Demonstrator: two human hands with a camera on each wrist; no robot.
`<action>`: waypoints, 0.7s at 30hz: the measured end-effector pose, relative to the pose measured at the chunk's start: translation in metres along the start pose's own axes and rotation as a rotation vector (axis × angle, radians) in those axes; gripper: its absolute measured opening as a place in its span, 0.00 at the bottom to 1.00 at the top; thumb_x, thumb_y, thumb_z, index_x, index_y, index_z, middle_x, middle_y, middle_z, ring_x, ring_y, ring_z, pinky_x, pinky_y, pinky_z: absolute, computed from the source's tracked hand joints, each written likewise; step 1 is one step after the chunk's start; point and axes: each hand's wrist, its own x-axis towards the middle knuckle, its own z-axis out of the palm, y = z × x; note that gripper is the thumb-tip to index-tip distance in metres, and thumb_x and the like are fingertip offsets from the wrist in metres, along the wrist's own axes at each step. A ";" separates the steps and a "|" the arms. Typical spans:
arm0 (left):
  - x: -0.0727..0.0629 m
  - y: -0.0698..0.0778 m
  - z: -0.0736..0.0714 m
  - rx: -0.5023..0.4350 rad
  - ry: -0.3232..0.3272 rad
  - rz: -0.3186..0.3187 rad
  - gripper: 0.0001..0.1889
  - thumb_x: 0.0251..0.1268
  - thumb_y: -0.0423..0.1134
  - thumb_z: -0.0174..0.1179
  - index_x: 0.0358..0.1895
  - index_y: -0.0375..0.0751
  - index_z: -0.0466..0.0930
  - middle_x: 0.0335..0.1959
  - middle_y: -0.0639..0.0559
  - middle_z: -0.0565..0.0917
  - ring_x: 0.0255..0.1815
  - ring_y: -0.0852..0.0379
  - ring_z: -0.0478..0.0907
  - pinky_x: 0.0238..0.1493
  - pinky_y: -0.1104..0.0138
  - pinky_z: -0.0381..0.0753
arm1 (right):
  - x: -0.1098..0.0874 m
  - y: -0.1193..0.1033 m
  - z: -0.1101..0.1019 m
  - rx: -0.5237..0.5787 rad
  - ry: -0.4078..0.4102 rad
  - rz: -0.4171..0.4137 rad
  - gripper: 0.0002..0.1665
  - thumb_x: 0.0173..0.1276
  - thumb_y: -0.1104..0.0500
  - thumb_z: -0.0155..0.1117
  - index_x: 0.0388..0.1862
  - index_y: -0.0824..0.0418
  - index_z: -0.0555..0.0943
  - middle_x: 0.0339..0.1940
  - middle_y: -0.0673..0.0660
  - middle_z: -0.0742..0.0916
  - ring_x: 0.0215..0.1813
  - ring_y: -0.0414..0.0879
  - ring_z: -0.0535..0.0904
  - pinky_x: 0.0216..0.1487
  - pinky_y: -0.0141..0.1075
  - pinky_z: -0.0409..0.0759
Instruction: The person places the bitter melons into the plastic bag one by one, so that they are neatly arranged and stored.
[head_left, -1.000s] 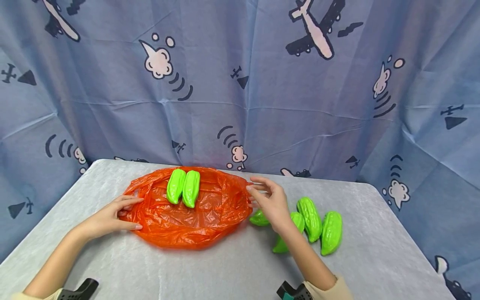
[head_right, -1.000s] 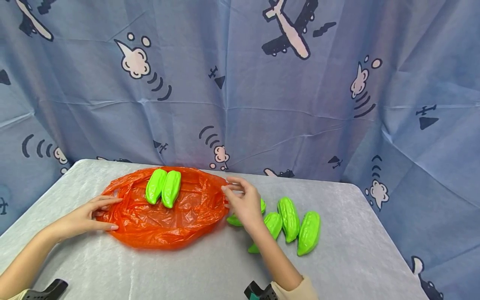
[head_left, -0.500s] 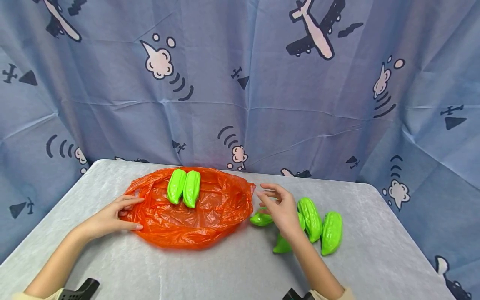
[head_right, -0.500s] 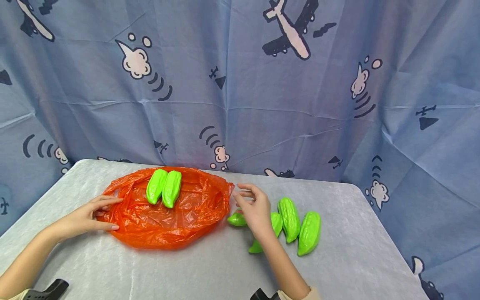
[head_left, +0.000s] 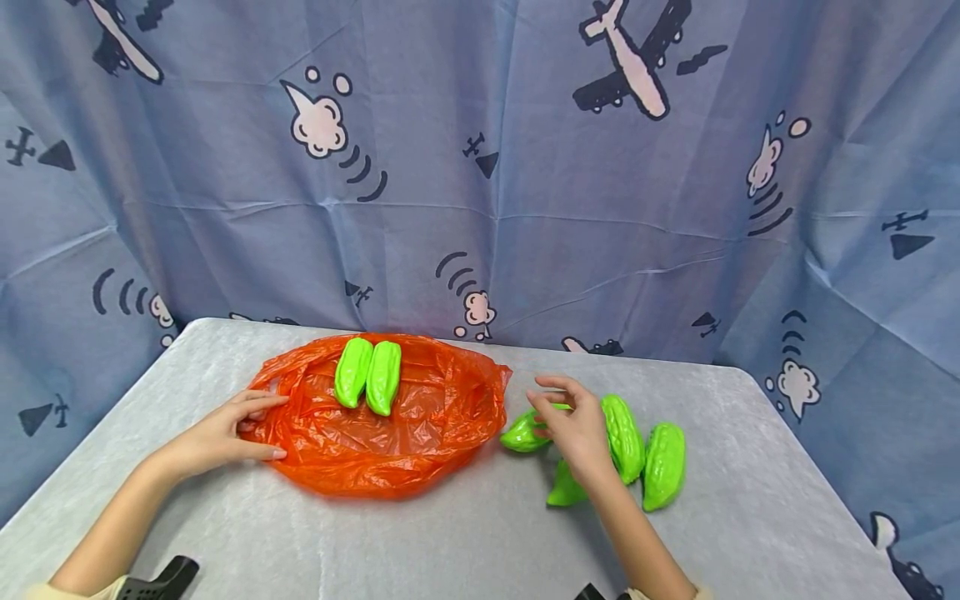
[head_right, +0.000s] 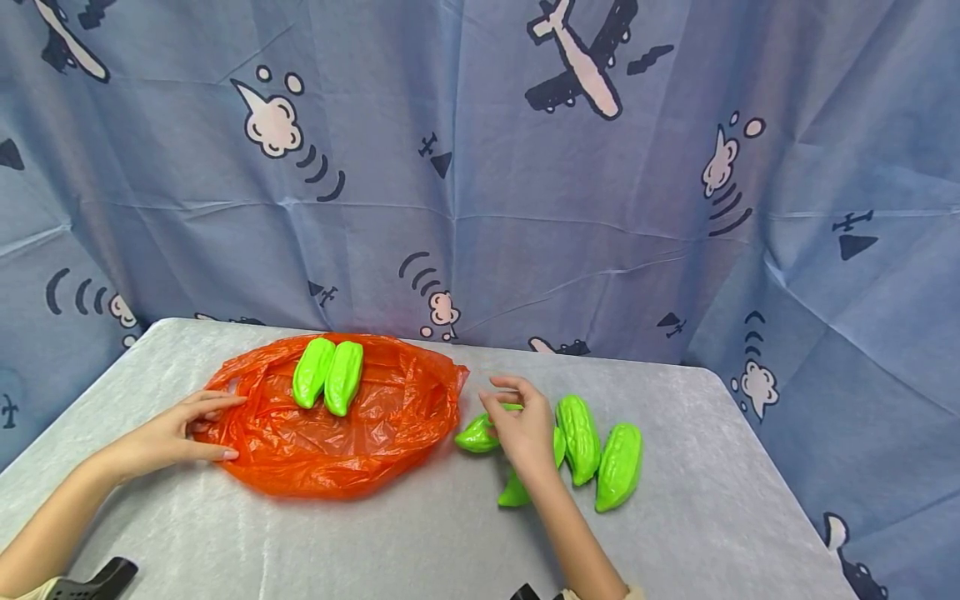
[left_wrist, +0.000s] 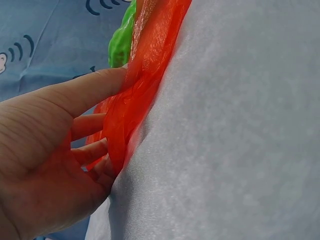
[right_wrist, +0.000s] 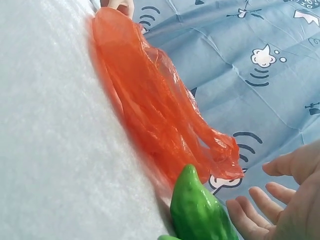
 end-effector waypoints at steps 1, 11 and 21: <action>0.000 0.000 0.000 0.003 -0.001 0.002 0.39 0.57 0.36 0.79 0.71 0.27 0.74 0.70 0.25 0.69 0.56 0.61 0.70 0.53 0.70 0.74 | 0.000 0.000 0.000 -0.006 0.000 0.003 0.19 0.73 0.68 0.67 0.61 0.72 0.81 0.46 0.64 0.89 0.32 0.44 0.83 0.33 0.33 0.86; 0.001 0.002 0.001 0.021 -0.008 0.009 0.38 0.56 0.32 0.78 0.70 0.24 0.73 0.70 0.23 0.68 0.60 0.44 0.72 0.53 0.71 0.74 | 0.001 0.002 -0.006 -0.045 0.023 0.026 0.21 0.74 0.65 0.68 0.62 0.72 0.80 0.45 0.63 0.88 0.30 0.43 0.81 0.31 0.33 0.85; 0.001 0.002 0.000 0.025 -0.002 0.018 0.38 0.56 0.32 0.78 0.70 0.24 0.73 0.69 0.24 0.70 0.57 0.54 0.71 0.53 0.71 0.74 | 0.001 0.008 -0.005 -0.122 0.021 0.004 0.21 0.72 0.66 0.71 0.60 0.72 0.81 0.38 0.62 0.88 0.26 0.44 0.81 0.30 0.35 0.86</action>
